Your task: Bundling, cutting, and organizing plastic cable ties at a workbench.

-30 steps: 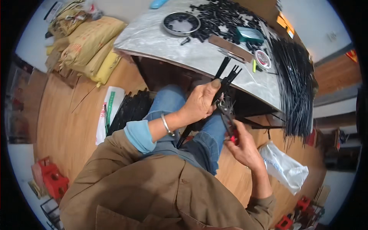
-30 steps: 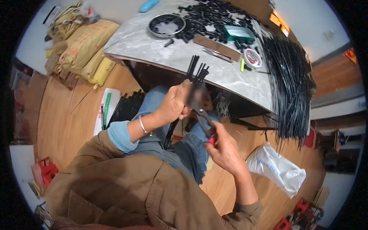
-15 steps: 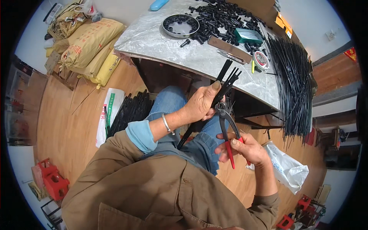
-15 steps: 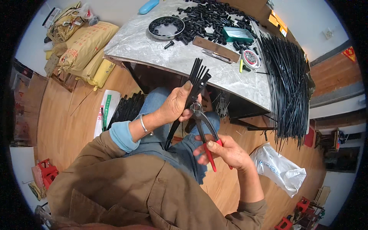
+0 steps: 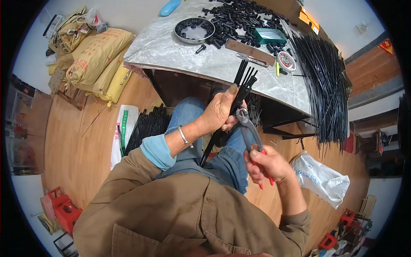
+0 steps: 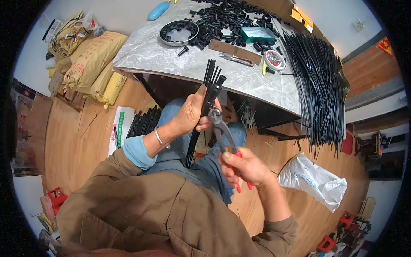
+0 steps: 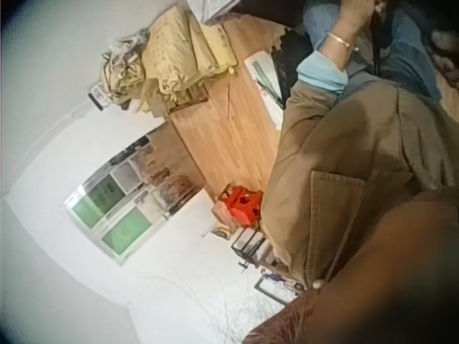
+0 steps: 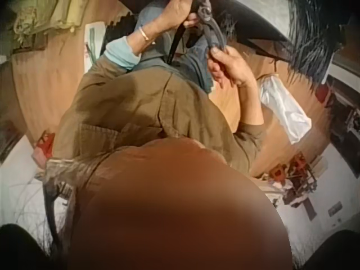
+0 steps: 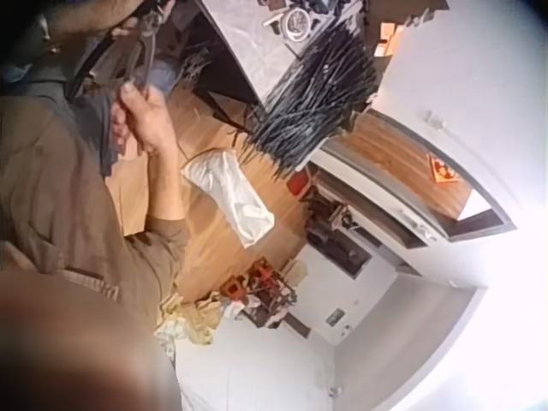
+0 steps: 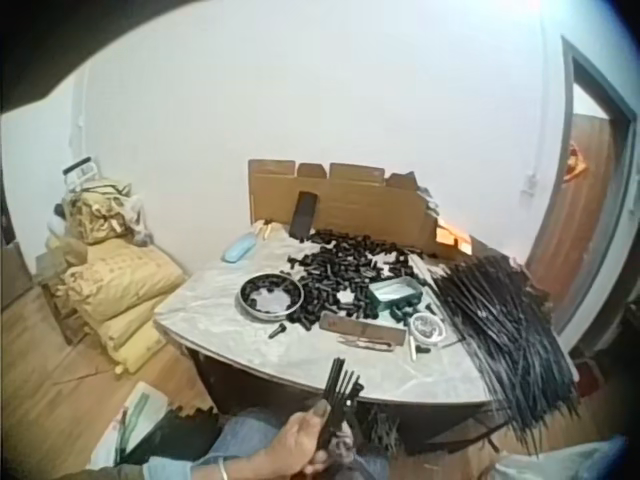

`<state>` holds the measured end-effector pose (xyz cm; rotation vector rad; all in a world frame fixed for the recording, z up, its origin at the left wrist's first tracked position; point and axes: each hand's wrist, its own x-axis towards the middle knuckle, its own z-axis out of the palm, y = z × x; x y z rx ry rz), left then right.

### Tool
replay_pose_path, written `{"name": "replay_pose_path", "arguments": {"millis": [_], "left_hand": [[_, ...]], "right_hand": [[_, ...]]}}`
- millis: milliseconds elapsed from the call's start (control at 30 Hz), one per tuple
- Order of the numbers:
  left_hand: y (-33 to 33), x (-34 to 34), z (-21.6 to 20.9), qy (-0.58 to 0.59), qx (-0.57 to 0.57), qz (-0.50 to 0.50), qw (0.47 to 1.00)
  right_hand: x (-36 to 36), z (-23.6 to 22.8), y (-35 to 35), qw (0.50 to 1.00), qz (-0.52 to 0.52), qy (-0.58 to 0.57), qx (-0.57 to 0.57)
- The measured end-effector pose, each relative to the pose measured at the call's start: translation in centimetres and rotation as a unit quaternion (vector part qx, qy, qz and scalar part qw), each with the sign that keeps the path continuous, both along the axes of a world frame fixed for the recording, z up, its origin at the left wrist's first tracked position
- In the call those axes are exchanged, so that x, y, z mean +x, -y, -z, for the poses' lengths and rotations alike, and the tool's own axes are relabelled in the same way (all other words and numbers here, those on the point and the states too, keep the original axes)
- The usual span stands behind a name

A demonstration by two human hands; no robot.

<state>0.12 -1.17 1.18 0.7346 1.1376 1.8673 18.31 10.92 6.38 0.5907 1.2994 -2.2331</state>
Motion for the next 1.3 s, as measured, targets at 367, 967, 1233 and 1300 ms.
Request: {"name": "replay_pose_path", "arguments": {"millis": [367, 967, 1233, 1300], "left_hand": [[-0.4, 1.1, -0.5, -0.021, -0.028, -0.005, 0.999], [-0.7, 0.1, 0.8, -0.018, -0.014, -0.007, 1.0], [-0.8, 0.2, 0.4, -0.004, -0.014, -0.005, 1.0], [-0.9, 0.3, 0.4, 0.011, -0.019, -0.005, 1.0]], "right_hand": [[-0.3, -3.9, -1.7, 0.968, -0.104, 0.063, 0.219], [0.6, -1.4, -1.8, 0.584, 0.055, -0.182, 0.789], [-1.2, -2.4, -2.4, 0.476, 0.048, -0.278, 0.833], [-1.3, -2.3, -2.4, 0.474, 0.047, -0.274, 0.835]]}}
